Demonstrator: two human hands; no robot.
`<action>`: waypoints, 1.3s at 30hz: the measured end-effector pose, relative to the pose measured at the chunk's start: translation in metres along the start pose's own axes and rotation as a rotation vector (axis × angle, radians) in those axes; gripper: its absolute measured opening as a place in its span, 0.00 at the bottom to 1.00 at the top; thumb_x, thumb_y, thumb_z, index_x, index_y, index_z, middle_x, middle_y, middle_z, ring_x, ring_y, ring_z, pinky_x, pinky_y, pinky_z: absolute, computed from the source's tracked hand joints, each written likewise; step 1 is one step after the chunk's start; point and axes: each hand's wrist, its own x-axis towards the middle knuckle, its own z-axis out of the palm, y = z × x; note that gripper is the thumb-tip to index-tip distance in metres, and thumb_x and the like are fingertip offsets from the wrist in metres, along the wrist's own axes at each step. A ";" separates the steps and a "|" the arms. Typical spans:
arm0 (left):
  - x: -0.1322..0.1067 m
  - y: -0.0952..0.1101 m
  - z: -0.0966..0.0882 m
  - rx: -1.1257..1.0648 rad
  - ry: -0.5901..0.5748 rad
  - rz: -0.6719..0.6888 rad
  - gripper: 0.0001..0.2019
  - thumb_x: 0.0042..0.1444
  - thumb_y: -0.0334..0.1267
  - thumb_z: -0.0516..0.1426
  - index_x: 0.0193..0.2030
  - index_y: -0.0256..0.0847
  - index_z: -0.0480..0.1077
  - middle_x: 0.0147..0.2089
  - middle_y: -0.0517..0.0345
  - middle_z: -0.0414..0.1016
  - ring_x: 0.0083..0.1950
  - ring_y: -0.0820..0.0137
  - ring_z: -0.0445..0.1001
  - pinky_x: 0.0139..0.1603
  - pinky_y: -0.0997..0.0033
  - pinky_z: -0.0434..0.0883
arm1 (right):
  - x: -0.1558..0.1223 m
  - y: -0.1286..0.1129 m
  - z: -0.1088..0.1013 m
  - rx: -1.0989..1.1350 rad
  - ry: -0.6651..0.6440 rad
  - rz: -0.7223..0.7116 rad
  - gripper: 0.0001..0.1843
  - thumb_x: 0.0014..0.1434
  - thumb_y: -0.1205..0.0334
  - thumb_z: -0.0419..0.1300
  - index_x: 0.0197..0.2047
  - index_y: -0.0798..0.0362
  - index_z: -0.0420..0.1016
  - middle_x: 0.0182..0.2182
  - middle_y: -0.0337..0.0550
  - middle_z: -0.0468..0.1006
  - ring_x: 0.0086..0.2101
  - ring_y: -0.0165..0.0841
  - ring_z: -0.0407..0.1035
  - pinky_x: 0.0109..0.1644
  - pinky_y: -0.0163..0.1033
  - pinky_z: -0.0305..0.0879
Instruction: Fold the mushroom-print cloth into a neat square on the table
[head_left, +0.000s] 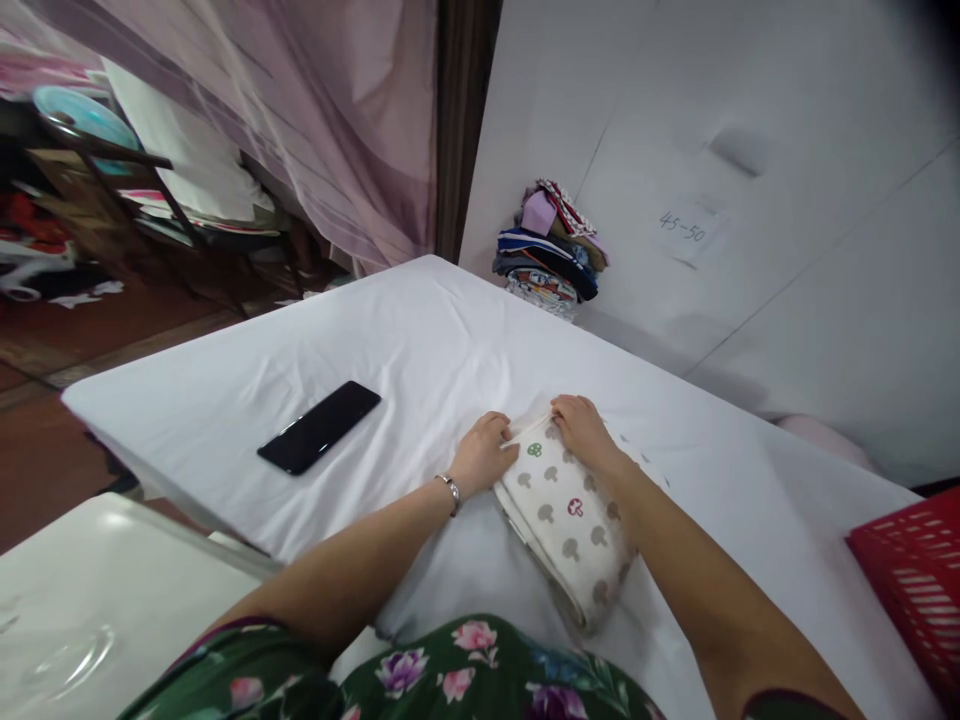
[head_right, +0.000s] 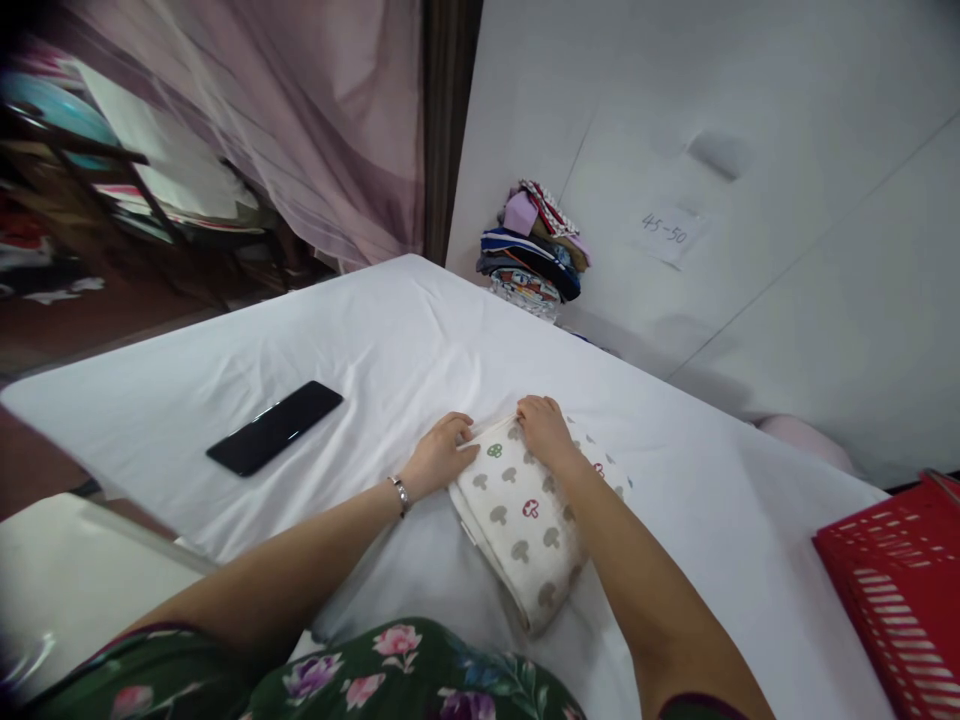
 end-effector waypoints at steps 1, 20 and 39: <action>0.001 0.000 0.000 0.010 -0.003 -0.027 0.04 0.47 0.32 0.55 0.28 0.42 0.61 0.46 0.56 0.68 0.46 0.68 0.69 0.48 0.68 0.66 | 0.002 -0.001 0.001 0.008 -0.021 0.014 0.09 0.56 0.72 0.50 0.37 0.53 0.69 0.43 0.46 0.74 0.48 0.36 0.64 0.57 0.48 0.50; 0.003 0.003 -0.018 0.154 -0.245 -0.202 0.25 0.53 0.56 0.49 0.52 0.41 0.63 0.47 0.49 0.74 0.45 0.61 0.73 0.43 0.66 0.65 | -0.034 0.068 -0.016 0.241 -0.151 0.506 0.34 0.56 0.45 0.53 0.61 0.55 0.59 0.58 0.55 0.64 0.54 0.44 0.62 0.56 0.49 0.58; 0.109 0.036 -0.006 0.049 -0.379 -0.201 0.16 0.40 0.48 0.62 0.32 0.38 0.71 0.37 0.53 0.77 0.42 0.60 0.74 0.38 0.71 0.69 | -0.131 0.076 -0.047 1.028 -0.176 0.941 0.33 0.43 0.40 0.63 0.44 0.58 0.70 0.42 0.55 0.77 0.38 0.39 0.74 0.39 0.39 0.71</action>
